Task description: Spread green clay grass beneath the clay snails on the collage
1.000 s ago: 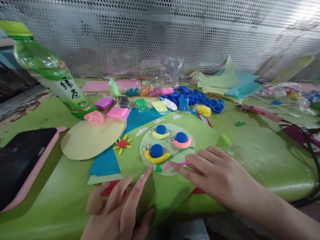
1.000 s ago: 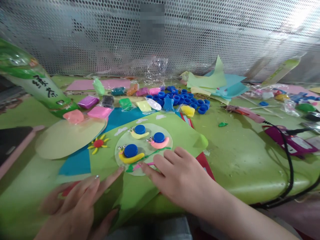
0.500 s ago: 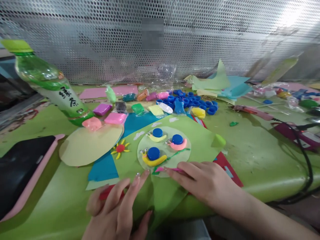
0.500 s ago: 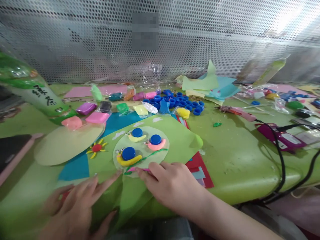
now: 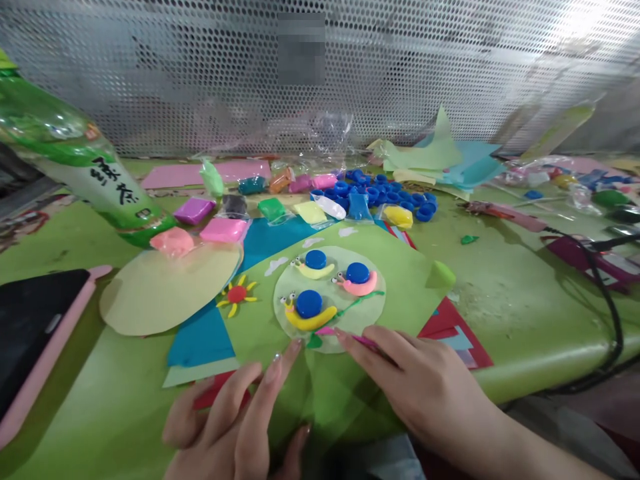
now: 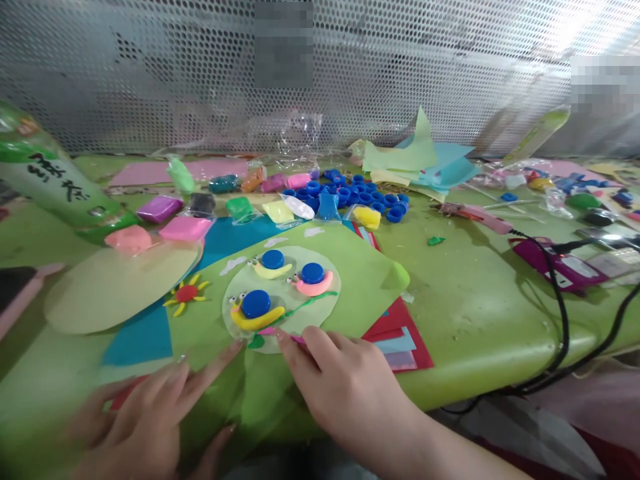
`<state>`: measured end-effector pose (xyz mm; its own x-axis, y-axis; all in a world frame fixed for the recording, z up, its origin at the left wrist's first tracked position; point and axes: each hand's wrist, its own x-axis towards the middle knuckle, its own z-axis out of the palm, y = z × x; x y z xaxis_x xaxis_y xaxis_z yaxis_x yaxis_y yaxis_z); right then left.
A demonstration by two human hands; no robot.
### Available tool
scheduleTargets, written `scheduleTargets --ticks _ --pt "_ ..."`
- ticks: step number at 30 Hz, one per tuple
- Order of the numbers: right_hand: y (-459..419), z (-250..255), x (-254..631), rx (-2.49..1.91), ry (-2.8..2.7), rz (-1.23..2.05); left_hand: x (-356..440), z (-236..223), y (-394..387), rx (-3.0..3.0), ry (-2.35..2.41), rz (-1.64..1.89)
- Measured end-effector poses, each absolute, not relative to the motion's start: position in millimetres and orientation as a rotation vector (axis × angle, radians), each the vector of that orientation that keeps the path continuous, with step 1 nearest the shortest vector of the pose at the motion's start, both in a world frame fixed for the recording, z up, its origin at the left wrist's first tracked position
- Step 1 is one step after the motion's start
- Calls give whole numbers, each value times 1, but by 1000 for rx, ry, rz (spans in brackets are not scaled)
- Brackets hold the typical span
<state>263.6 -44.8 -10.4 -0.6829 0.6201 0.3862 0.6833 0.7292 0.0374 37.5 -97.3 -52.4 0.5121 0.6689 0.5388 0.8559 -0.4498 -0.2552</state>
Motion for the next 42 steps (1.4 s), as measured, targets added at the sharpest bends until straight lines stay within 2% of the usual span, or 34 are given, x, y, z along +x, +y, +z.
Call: scheduleTargets --ticks 7,26,34,42 --pt "-43 -9 263 -1002 -2616 -213 34 -62 -102 -2260 -1287 -475" --pt "-42 -7 263 -989 -2644 -186 40 -52 -99 -2240 -1291 -465" --pt "-43 -7 263 -991 -2718 -256 40 -53 -98 -2247 -1285 -389" --pt "-41 -2 256 -984 -2736 -464 37 -53 -100 -2235 -1286 -435"
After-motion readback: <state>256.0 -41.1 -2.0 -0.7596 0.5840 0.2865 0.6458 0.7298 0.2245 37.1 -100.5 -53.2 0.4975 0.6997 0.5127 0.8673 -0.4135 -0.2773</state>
